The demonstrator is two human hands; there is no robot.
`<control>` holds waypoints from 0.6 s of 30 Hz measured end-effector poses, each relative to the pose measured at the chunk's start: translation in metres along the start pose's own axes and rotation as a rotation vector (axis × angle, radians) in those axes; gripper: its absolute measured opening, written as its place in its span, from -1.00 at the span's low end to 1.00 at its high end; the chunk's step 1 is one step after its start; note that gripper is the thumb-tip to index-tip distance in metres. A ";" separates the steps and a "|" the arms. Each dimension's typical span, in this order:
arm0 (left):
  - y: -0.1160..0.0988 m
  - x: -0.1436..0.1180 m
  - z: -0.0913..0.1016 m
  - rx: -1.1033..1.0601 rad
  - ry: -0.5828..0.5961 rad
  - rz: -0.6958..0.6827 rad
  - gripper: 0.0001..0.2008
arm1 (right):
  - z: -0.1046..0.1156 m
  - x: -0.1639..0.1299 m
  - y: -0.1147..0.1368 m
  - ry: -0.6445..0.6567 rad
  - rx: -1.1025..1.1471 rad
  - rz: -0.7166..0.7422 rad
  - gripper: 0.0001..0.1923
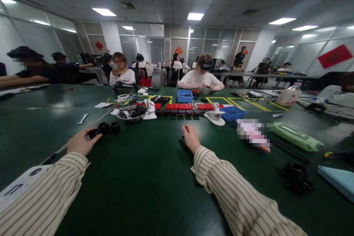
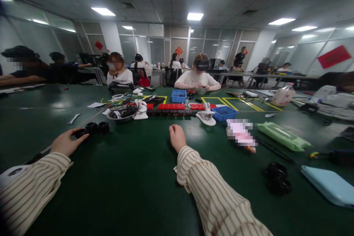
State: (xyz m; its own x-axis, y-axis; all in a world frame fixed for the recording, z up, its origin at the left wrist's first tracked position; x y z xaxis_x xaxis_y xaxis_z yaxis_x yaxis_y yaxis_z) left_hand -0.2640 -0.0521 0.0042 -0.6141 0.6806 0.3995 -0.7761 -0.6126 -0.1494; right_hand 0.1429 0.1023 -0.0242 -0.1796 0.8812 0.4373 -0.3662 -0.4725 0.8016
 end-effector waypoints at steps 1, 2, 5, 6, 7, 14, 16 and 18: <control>-0.005 -0.003 0.000 0.084 -0.014 -0.006 -0.45 | 0.001 -0.001 0.001 -0.005 -0.005 0.000 -0.73; -0.012 -0.008 0.001 0.131 -0.137 -0.012 -0.34 | 0.002 -0.001 0.001 -0.011 -0.009 0.000 -0.74; -0.058 -0.038 0.000 0.044 -0.345 -0.290 -0.26 | 0.003 -0.004 0.003 -0.034 -0.016 0.008 -0.77; -0.079 -0.052 -0.002 -0.006 -0.250 -0.498 -0.27 | 0.003 -0.005 0.005 -0.045 -0.015 0.012 -0.78; -0.103 -0.068 -0.004 -0.040 -0.067 -0.752 -0.29 | 0.003 -0.006 0.007 -0.058 -0.011 0.018 -0.78; -0.253 -0.144 -0.006 -0.058 0.429 -1.045 -0.18 | 0.059 0.013 0.074 -0.207 0.046 0.174 -0.77; -0.277 -0.148 -0.004 -0.082 0.444 -1.079 -0.16 | 0.109 0.018 0.094 -0.271 -0.007 0.253 -0.77; -0.290 -0.148 -0.003 -0.099 0.466 -1.108 -0.14 | 0.170 0.016 0.099 -0.298 -0.174 0.209 -0.78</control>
State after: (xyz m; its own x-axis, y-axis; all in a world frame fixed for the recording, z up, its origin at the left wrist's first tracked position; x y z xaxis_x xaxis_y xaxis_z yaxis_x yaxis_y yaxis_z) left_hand 0.0515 0.0261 -0.0147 0.4157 0.9095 -0.0075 -0.9095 0.4156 -0.0087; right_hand 0.2588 0.0670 0.1311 -0.0034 0.7111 0.7030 -0.5033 -0.6087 0.6133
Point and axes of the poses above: each hand's wrist, its own x-axis towards the middle knuckle, its own z-axis out of the back of the hand, y = z × x, the point moved 1 cm from there along x, towards the middle knuckle, and after that the axes turned 9 degrees about x, right-handed, at the moved point
